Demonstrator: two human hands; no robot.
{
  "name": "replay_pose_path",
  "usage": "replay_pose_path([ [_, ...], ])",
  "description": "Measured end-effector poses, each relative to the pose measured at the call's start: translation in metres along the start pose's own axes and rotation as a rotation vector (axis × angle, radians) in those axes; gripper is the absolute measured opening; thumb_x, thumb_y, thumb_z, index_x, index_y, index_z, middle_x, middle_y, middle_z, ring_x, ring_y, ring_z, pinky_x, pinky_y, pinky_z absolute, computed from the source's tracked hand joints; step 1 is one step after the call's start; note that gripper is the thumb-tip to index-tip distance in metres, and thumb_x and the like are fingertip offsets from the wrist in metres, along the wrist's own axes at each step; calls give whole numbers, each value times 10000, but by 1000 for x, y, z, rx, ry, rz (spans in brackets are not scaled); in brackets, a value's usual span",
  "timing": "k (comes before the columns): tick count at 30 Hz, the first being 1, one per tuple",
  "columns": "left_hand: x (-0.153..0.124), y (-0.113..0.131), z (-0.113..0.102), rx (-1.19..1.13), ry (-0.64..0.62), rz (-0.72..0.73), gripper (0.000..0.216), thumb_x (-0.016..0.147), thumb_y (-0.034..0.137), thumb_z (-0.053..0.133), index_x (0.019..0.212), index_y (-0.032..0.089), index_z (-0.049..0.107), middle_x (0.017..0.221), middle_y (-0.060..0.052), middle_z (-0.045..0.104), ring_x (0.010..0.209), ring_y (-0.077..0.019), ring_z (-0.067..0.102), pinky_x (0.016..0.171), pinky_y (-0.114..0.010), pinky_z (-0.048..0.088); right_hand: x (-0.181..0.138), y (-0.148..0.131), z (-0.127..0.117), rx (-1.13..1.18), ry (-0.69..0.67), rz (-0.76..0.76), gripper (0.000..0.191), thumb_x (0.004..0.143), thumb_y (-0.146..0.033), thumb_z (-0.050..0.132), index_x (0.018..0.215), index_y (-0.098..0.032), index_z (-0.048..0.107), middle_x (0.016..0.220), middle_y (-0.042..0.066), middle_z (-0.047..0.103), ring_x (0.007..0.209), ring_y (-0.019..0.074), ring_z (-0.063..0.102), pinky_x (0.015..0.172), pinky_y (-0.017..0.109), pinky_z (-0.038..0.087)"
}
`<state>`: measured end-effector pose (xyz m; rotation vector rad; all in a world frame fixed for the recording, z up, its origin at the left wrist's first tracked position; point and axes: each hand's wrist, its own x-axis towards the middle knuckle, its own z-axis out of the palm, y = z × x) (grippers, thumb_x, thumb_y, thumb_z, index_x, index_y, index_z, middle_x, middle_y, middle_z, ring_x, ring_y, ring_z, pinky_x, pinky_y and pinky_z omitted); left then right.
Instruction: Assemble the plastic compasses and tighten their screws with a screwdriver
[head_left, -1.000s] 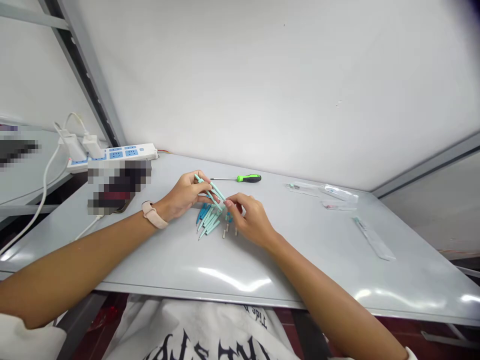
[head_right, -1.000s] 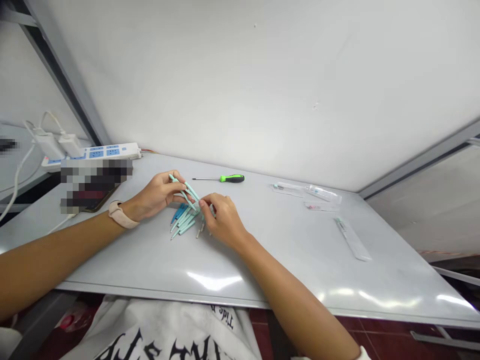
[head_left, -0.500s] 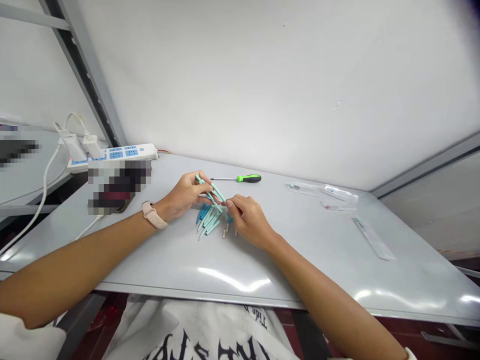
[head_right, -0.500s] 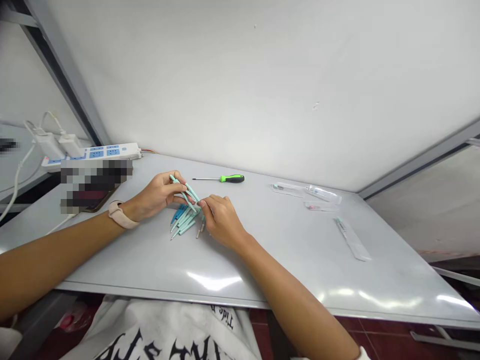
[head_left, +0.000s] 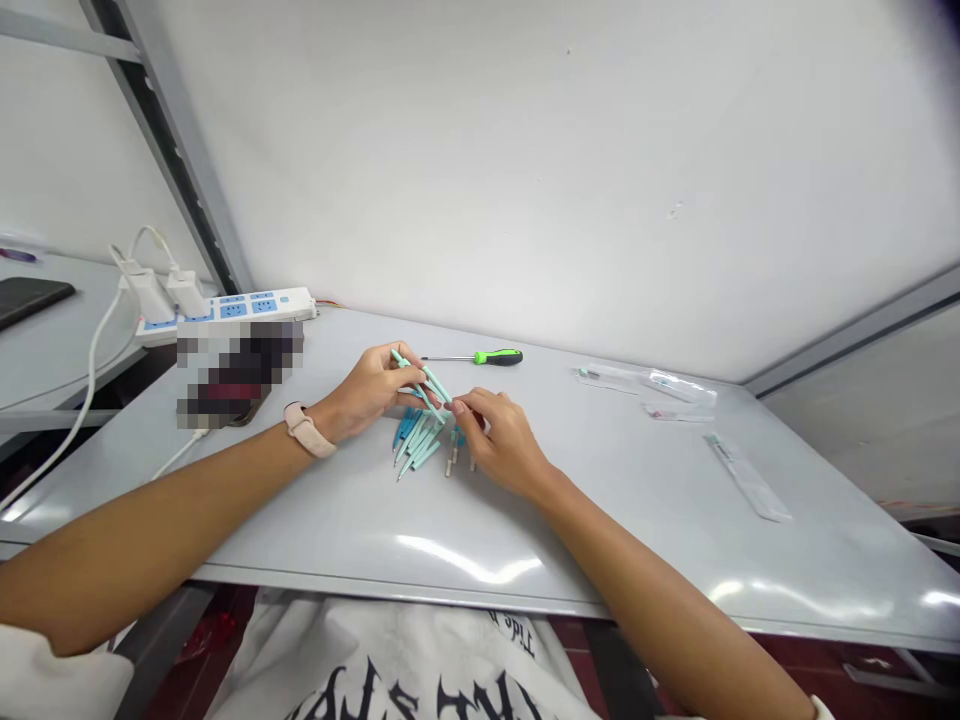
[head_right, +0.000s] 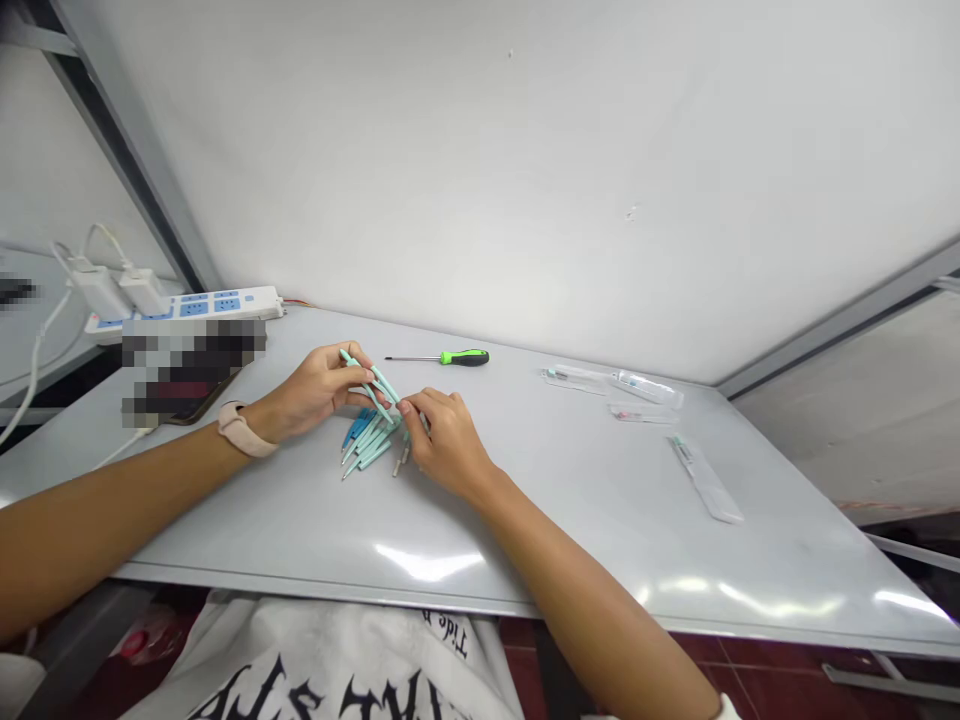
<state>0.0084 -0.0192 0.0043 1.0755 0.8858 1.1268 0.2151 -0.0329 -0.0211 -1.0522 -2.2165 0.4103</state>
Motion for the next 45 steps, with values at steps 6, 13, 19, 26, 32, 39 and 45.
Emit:
replay_pose_path([
  [6, 0, -1, -1, 8, 0, -2, 209, 761, 144, 735, 799, 170, 531, 678, -41, 723, 698, -231, 763, 710, -390, 637, -1, 2, 2, 32, 48, 70, 146, 982, -322, 578, 885, -215, 599, 801, -2, 689, 650, 155, 527, 777, 344, 393],
  [13, 0, -1, -1, -3, -9, 3, 230, 752, 157, 753, 792, 172, 527, 673, -39, 725, 685, -225, 760, 695, -378, 633, 0, -2, -1, 16, 3, 46, 277, 1056, -310, 404, 933, -214, 633, 834, 27, 706, 708, 177, 579, 772, 358, 385],
  [19, 0, -1, -1, 15, -14, 1, 232, 748, 179, 765, 790, 174, 537, 686, -32, 721, 690, -220, 757, 703, -381, 635, -1, -1, 1, 39, 26, 72, 180, 985, -351, 566, 862, -220, 576, 814, 4, 696, 661, 162, 533, 773, 354, 390],
  [26, -1, -1, -1, 6, -19, 4, 224, 751, 175, 757, 793, 172, 537, 690, -37, 729, 701, -217, 757, 705, -375, 632, -1, -3, 1, 34, -26, 62, 274, 1057, -331, 415, 917, -216, 621, 829, 14, 711, 697, 170, 569, 792, 360, 378],
  [32, -1, 0, 0, 9, -19, 8, 230, 748, 181, 766, 789, 171, 540, 689, -31, 718, 692, -219, 755, 710, -385, 633, -1, -2, 0, 39, 28, 62, 177, 993, -329, 542, 855, -223, 573, 789, -2, 693, 647, 158, 526, 771, 348, 393],
  [39, -1, 0, -1, -3, -22, 9, 252, 748, 188, 785, 798, 170, 538, 690, -29, 711, 695, -219, 754, 708, -381, 627, 0, -4, 0, 31, 6, 74, 237, 1039, -341, 460, 898, -221, 609, 814, 11, 720, 676, 168, 568, 781, 356, 393],
  [45, -1, 1, -1, 2, -26, 13, 241, 753, 190, 774, 794, 171, 538, 694, -40, 725, 700, -227, 758, 712, -388, 628, -1, -3, 0, 29, 20, 56, 229, 1027, -318, 484, 843, -223, 582, 769, 0, 699, 647, 162, 547, 780, 351, 392],
])
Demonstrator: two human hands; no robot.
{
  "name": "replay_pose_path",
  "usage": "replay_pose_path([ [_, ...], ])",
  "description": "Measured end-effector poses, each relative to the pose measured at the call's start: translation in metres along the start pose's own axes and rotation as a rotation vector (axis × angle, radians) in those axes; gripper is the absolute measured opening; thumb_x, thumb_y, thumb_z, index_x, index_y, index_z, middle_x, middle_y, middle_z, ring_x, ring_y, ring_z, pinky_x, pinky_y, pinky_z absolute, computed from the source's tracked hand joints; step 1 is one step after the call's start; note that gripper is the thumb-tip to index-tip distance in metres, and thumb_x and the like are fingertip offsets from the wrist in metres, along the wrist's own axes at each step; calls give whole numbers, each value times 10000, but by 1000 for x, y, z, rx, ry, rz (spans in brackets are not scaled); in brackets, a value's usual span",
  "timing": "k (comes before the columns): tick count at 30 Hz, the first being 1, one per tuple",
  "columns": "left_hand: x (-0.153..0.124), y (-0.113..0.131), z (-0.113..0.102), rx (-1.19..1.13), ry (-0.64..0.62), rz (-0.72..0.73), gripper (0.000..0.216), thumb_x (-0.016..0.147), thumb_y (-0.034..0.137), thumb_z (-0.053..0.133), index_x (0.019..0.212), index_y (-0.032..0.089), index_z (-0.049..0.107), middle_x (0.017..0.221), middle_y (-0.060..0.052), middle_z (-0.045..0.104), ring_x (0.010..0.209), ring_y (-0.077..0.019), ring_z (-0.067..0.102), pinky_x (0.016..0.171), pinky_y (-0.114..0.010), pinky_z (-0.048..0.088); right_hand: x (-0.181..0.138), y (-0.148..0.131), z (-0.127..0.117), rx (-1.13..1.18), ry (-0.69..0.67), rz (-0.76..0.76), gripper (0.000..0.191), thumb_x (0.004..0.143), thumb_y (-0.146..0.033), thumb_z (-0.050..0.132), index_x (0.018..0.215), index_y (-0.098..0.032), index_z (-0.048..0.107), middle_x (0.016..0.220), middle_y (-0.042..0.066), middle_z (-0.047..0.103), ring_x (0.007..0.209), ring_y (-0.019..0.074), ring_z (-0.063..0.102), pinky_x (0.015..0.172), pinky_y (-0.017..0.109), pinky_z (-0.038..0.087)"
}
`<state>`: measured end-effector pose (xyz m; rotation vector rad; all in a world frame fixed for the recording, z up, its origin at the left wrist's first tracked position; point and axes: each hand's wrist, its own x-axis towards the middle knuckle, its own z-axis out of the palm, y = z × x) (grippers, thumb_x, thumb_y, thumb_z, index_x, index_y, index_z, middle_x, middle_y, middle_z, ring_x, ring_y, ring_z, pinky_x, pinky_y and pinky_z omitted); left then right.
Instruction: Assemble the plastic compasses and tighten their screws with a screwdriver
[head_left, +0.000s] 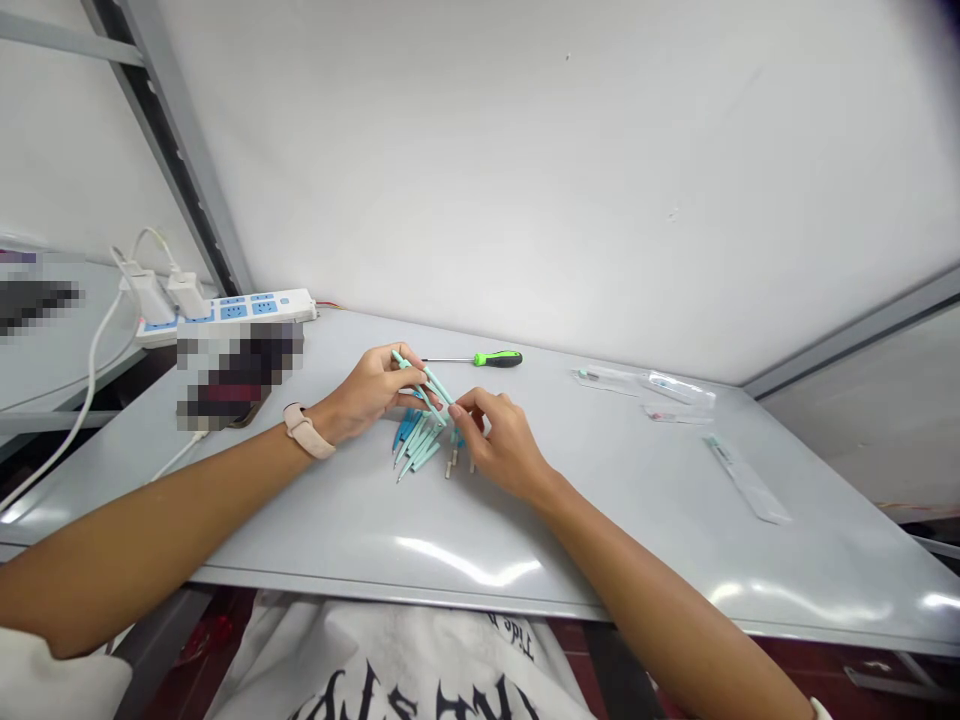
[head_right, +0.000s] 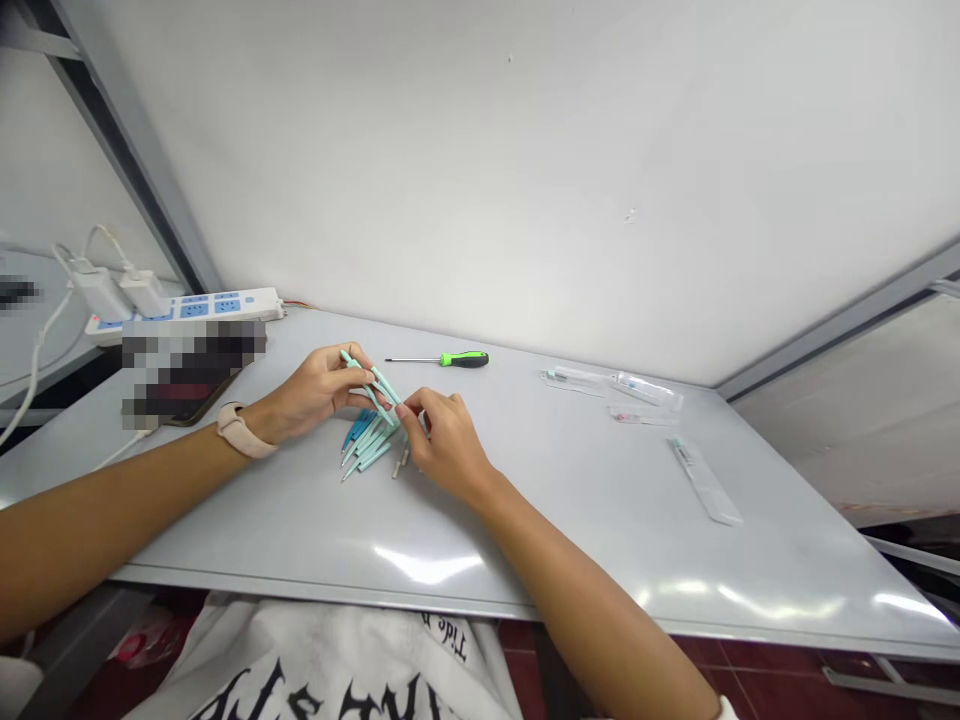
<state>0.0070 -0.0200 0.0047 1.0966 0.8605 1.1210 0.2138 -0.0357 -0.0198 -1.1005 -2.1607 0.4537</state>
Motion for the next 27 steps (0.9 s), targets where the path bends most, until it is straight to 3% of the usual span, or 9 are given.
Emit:
replay_pose_path([
  [3, 0, 0, 0, -3, -2, -1, 236, 756, 184, 770, 796, 169, 538, 693, -39, 728, 700, -222, 757, 712, -386, 628, 0, 0, 0, 2, -33, -2, 285, 1062, -303, 405, 888, -222, 616, 786, 1, 715, 666, 164, 563, 790, 354, 382],
  [8, 0, 1, 1, -3, -1, 0, 266, 746, 201, 797, 790, 170, 537, 690, -33, 716, 703, -224, 758, 717, -389, 629, -1, 1, 1, 9, 37, 15, 159, 987, -344, 576, 887, -223, 598, 786, -8, 705, 624, 153, 522, 787, 349, 395],
  [14, 0, 1, 0, -5, -12, 0, 253, 751, 198, 783, 798, 174, 536, 697, -41, 729, 701, -223, 758, 712, -388, 629, 0, -1, 1, -4, -25, -19, 323, 1068, -304, 389, 858, -222, 620, 775, 5, 710, 652, 163, 553, 780, 353, 371],
  [19, 0, 0, 0, 3, -2, 2, 216, 756, 176, 754, 795, 172, 542, 697, -35, 722, 702, -217, 755, 715, -384, 628, 0, -1, 1, 2, 51, 14, 151, 980, -348, 582, 891, -229, 611, 792, -4, 713, 610, 155, 532, 783, 353, 400],
  [25, -1, 1, 1, -1, -15, -4, 241, 760, 188, 767, 809, 175, 532, 697, -42, 728, 701, -227, 756, 727, -403, 625, -1, -2, 1, -19, -23, -7, 303, 1062, -280, 389, 872, -222, 617, 773, 7, 723, 660, 169, 575, 793, 360, 381],
  [27, -1, 2, 1, -1, -18, -1, 230, 769, 180, 760, 806, 174, 533, 699, -41, 726, 703, -223, 755, 733, -399, 623, -1, -3, 1, -10, -25, 9, 289, 1062, -308, 405, 888, -222, 619, 780, 4, 723, 649, 166, 576, 802, 363, 383],
])
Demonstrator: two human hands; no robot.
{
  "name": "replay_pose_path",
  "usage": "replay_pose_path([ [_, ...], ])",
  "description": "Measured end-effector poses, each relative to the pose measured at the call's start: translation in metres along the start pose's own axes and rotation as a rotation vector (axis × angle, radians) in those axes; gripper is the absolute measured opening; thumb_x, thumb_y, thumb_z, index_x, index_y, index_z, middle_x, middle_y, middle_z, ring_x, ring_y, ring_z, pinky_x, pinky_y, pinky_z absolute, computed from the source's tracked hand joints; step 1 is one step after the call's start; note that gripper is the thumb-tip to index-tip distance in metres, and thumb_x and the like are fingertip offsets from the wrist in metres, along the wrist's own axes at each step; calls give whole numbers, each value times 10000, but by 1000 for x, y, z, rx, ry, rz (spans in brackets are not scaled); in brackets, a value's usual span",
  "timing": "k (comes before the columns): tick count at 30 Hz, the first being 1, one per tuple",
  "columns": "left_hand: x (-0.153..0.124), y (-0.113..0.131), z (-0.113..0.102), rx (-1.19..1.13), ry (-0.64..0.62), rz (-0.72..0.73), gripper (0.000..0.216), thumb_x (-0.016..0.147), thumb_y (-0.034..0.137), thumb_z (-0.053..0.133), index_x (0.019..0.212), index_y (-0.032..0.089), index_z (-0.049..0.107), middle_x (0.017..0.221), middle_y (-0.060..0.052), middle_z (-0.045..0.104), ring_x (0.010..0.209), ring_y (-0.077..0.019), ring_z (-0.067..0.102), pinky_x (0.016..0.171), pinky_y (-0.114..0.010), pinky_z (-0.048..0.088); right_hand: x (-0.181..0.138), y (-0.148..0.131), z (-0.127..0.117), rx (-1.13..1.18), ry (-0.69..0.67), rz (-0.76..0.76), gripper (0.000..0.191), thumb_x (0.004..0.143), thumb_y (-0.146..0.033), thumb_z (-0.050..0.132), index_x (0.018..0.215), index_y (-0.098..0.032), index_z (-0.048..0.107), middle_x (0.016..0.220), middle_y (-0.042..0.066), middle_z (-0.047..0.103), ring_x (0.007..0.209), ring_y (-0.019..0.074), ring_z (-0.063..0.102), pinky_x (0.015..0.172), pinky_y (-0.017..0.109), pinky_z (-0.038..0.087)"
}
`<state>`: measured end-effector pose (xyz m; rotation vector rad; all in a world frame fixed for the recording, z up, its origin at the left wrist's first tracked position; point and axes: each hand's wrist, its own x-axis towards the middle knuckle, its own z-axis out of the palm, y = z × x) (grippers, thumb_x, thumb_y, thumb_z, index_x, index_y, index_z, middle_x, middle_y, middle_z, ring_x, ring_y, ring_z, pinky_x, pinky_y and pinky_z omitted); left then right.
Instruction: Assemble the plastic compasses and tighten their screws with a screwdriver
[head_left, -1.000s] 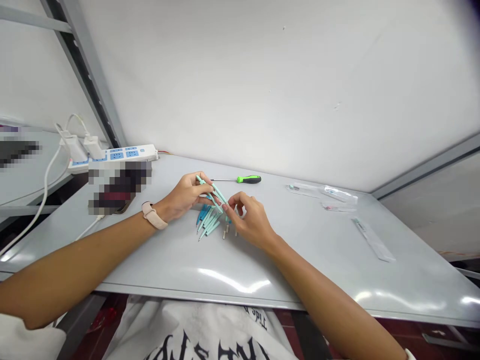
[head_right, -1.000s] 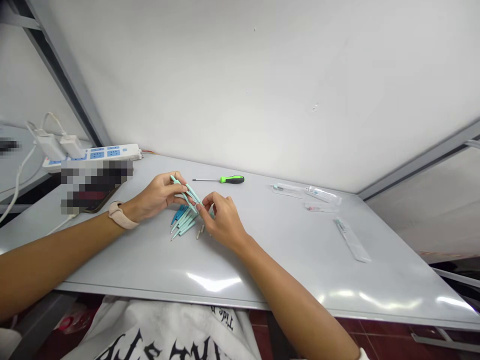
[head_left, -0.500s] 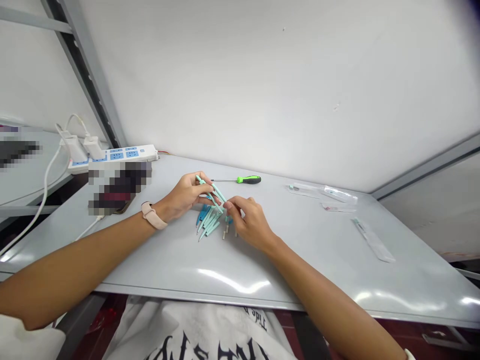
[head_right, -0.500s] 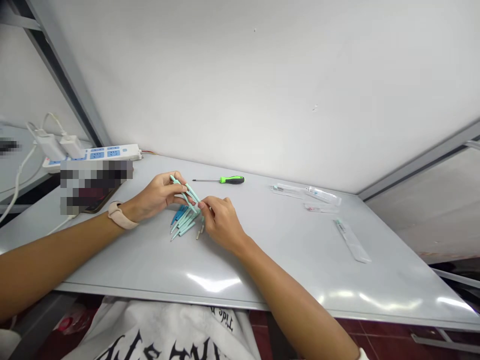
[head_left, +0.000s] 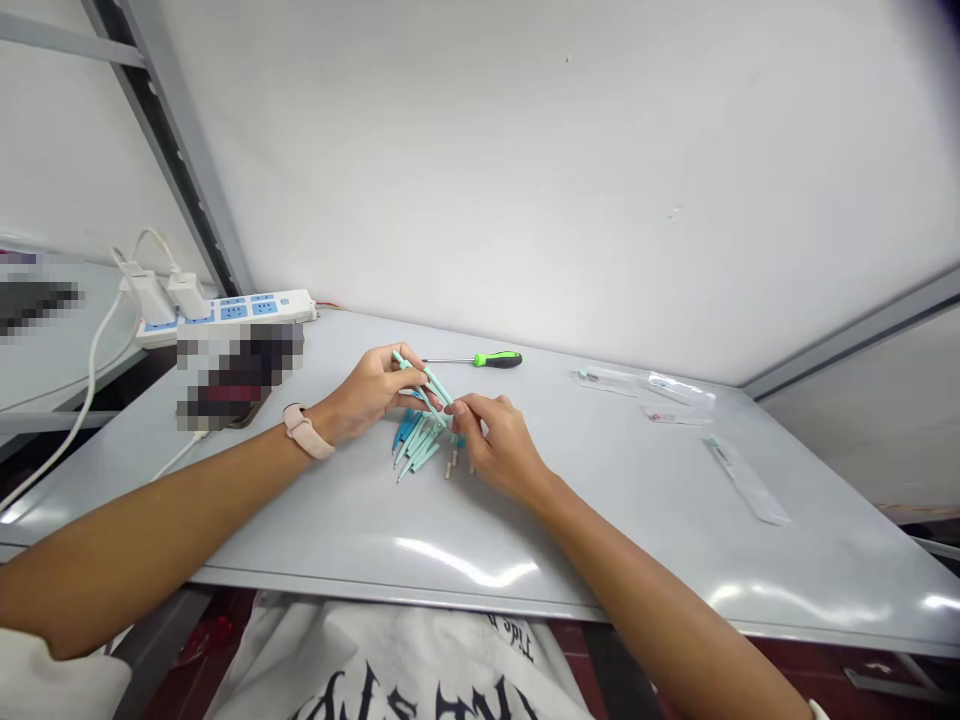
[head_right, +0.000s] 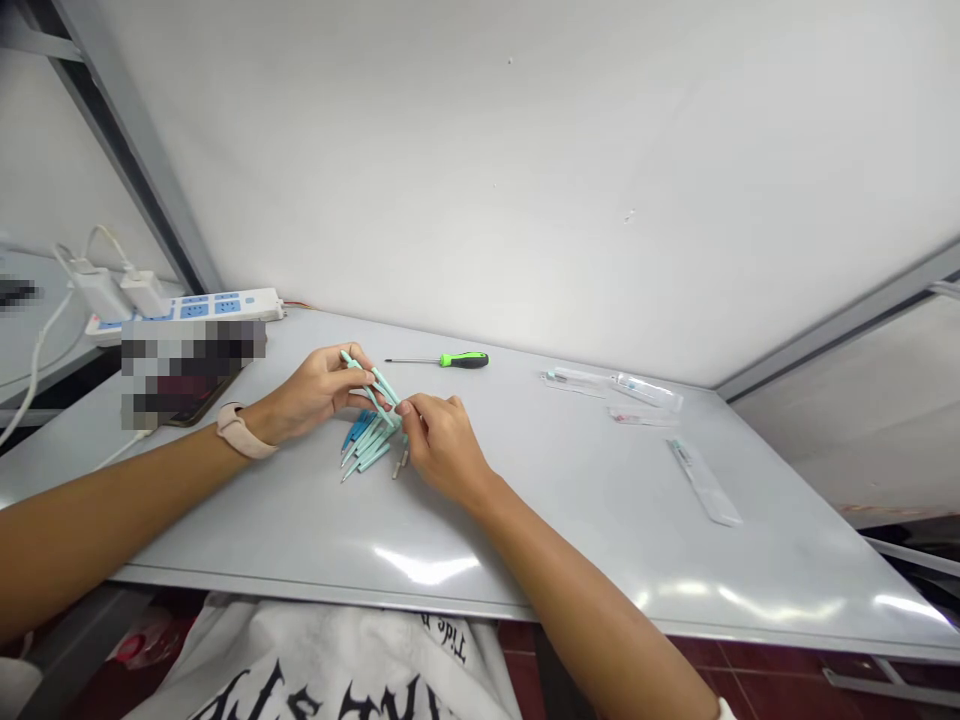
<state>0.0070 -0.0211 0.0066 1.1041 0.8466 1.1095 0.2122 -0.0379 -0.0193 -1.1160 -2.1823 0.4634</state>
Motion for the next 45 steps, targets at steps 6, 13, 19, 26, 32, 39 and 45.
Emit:
replay_pose_path([
  [6, 1, 0, 0, -1, 3, -1, 239, 760, 186, 772, 798, 172, 536, 693, -34, 715, 698, -217, 752, 719, -390, 626, 0, 1, 1, 0, 77, -7, 179, 990, -319, 552, 843, -228, 598, 754, -7, 702, 608, 157, 531, 775, 356, 398],
  [13, 1, 0, -1, -4, -7, 6, 248, 751, 199, 783, 808, 169, 544, 694, -37, 718, 703, -232, 757, 720, -404, 627, 0, 0, -1, -40, -4, -33, 310, 1059, -283, 387, 807, -226, 558, 735, 11, 688, 647, 174, 539, 764, 350, 366],
  [19, 1, -1, -3, 15, -18, 31, 292, 748, 284, 839, 826, 153, 590, 758, -39, 717, 757, -220, 744, 739, -412, 638, 0, -2, -3, -20, -36, -7, 346, 1075, -281, 320, 797, -233, 521, 697, 3, 658, 629, 179, 521, 770, 348, 378],
  [26, 1, -4, -4, 39, -99, 126, 340, 788, 305, 848, 1046, 159, 683, 1032, -62, 728, 990, -227, 710, 813, -364, 628, -1, -4, -5, 16, 56, 15, 342, 1070, -303, 338, 796, -239, 532, 664, 1, 648, 611, 185, 524, 771, 356, 400],
  [32, 1, -5, -5, -17, -209, 120, 314, 815, 303, 840, 1031, 176, 652, 1070, -80, 773, 973, -220, 735, 908, -412, 592, -1, -4, -5, 40, 1, -67, 351, 1079, -283, 324, 793, -230, 520, 686, 0, 643, 620, 169, 505, 770, 345, 397],
  [39, 2, -6, -5, 2, -219, 135, 295, 817, 319, 841, 983, 166, 652, 1038, -83, 771, 938, -220, 731, 824, -379, 598, -1, -3, -4, 65, -41, -176, 369, 1090, -273, 314, 762, -223, 476, 667, -18, 600, 595, 147, 497, 771, 336, 377],
  [45, 2, -4, -5, 75, -158, 147, 302, 814, 383, 826, 926, 159, 656, 954, -66, 737, 865, -195, 709, 790, -358, 582, 0, -1, -9, 17, 35, -75, 331, 1075, -274, 332, 888, -221, 600, 689, -1, 644, 650, 171, 544, 778, 332, 391],
])
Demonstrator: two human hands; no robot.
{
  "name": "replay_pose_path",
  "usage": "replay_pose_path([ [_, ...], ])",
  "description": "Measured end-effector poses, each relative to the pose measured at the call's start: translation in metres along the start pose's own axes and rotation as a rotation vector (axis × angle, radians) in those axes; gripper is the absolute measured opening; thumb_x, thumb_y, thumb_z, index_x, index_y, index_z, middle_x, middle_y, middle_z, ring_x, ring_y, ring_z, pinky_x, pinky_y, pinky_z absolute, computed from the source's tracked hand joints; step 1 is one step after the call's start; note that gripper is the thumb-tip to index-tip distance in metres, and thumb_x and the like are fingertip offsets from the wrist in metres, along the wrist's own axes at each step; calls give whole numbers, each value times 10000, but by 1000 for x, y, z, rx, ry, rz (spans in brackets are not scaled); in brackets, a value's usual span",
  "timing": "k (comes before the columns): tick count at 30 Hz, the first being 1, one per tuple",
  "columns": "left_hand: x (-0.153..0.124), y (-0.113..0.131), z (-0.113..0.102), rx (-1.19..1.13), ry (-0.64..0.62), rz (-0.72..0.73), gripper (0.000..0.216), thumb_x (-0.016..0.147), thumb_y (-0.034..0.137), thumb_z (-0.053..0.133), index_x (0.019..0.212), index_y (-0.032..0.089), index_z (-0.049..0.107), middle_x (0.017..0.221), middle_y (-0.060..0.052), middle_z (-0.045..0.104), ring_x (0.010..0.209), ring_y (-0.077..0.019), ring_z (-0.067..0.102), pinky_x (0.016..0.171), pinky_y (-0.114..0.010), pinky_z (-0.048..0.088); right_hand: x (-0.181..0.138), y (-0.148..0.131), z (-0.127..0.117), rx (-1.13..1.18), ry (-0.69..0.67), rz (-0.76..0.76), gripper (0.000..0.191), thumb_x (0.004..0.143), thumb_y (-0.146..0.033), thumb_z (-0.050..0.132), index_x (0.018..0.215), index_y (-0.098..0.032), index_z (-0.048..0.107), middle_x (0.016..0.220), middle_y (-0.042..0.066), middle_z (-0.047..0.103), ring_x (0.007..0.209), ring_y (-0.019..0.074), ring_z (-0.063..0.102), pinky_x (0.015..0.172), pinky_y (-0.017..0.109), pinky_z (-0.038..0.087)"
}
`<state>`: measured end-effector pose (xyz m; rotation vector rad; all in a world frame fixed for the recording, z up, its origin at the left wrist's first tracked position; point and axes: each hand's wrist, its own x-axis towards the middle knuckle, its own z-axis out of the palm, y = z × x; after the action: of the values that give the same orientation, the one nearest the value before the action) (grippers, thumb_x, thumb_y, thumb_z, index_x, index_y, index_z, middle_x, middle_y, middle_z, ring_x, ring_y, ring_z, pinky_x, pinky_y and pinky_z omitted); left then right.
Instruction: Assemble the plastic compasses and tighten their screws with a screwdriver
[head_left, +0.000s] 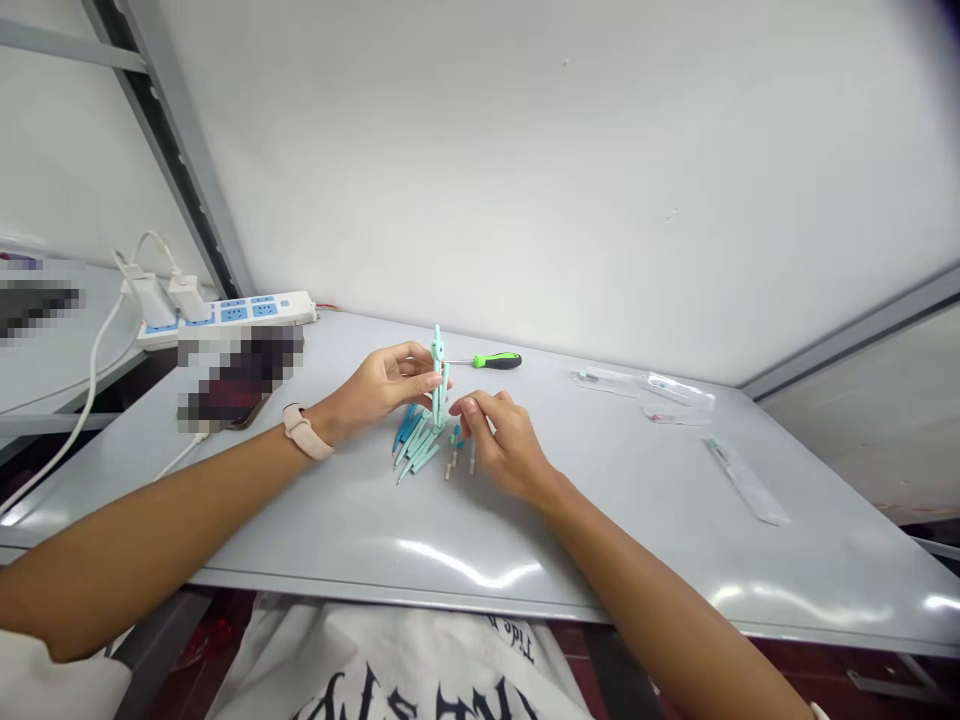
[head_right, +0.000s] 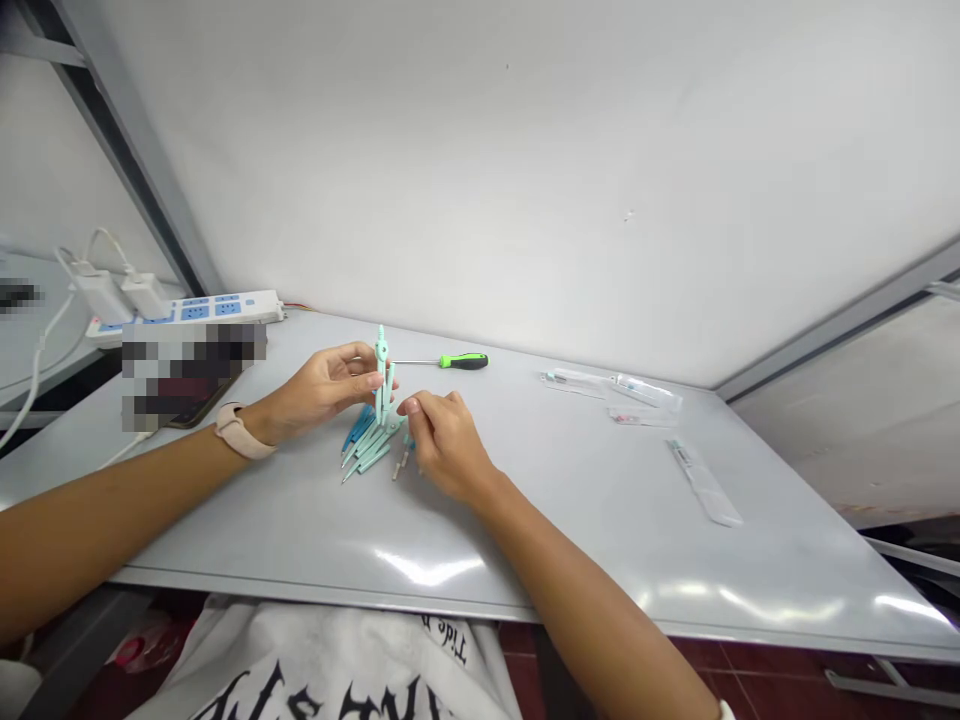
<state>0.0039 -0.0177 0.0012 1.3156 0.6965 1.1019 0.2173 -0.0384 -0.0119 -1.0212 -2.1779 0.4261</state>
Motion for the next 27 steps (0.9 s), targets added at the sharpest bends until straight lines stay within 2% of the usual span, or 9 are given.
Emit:
replay_pose_path([
  [2, 1, 0, -1, 59, 76, -8, 299, 822, 407, 799, 897, 154, 659, 887, -57, 723, 805, -176, 689, 756, -337, 567, 2, 3, -1, -30, 29, 66, 330, 1066, -285, 347, 906, -217, 627, 686, 0, 648, 650, 173, 546, 783, 336, 391],
  [5, 4, -3, -5, 285, 227, -51, 255, 843, 395, 735, 876, 152, 664, 811, -56, 722, 714, -171, 670, 694, -323, 543, 5, 8, -1, -68, 30, 133, 318, 1043, -300, 391, 833, -213, 613, 658, -14, 624, 587, 153, 496, 802, 347, 391],
  [9, 5, -5, -10, 685, 383, -117, 163, 855, 337, 655, 844, 176, 683, 847, -63, 766, 791, -213, 711, 777, -351, 542, 5, 12, 0, -96, -25, 118, 215, 983, -283, 512, 814, -204, 620, 753, 1, 674, 653, 156, 536, 828, 364, 379],
  [13, 3, -4, -12, 1010, 353, -107, 141, 840, 297, 620, 783, 204, 710, 870, -53, 782, 849, -237, 702, 822, -353, 509, 3, 12, 1, -158, -90, 47, 149, 957, -258, 559, 937, -200, 694, 920, 52, 695, 844, 210, 603, 860, 391, 376],
  [17, 2, -5, -13, 1125, 275, -168, 205, 849, 328, 603, 719, 204, 701, 772, -56, 756, 782, -244, 681, 761, -351, 481, 1, 11, 2, -224, -134, 29, 179, 960, -252, 572, 1037, -191, 721, 1023, 94, 684, 985, 260, 616, 899, 428, 388],
  [20, 1, -8, -14, 1214, 259, -159, 213, 864, 318, 567, 736, 198, 687, 777, -69, 741, 783, -251, 670, 741, -362, 460, 1, 12, 3, -269, -163, 24, 201, 963, -262, 588, 1091, -189, 726, 1072, 110, 682, 1014, 278, 612, 911, 450, 400],
  [25, -2, -9, -11, 1334, 296, -183, 153, 878, 311, 567, 880, 197, 670, 949, -97, 724, 880, -280, 670, 736, -377, 466, -1, 14, 6, -332, -159, -23, 238, 981, -239, 551, 1128, -199, 733, 1129, 129, 681, 1005, 279, 593, 902, 457, 403],
  [27, -4, -8, -9, 1350, 299, -114, 147, 895, 320, 565, 902, 198, 646, 978, -99, 697, 909, -279, 658, 754, -385, 476, -1, 15, 6, -317, -139, -27, 235, 984, -233, 539, 1108, -193, 735, 1106, 126, 684, 991, 271, 595, 890, 446, 401],
])
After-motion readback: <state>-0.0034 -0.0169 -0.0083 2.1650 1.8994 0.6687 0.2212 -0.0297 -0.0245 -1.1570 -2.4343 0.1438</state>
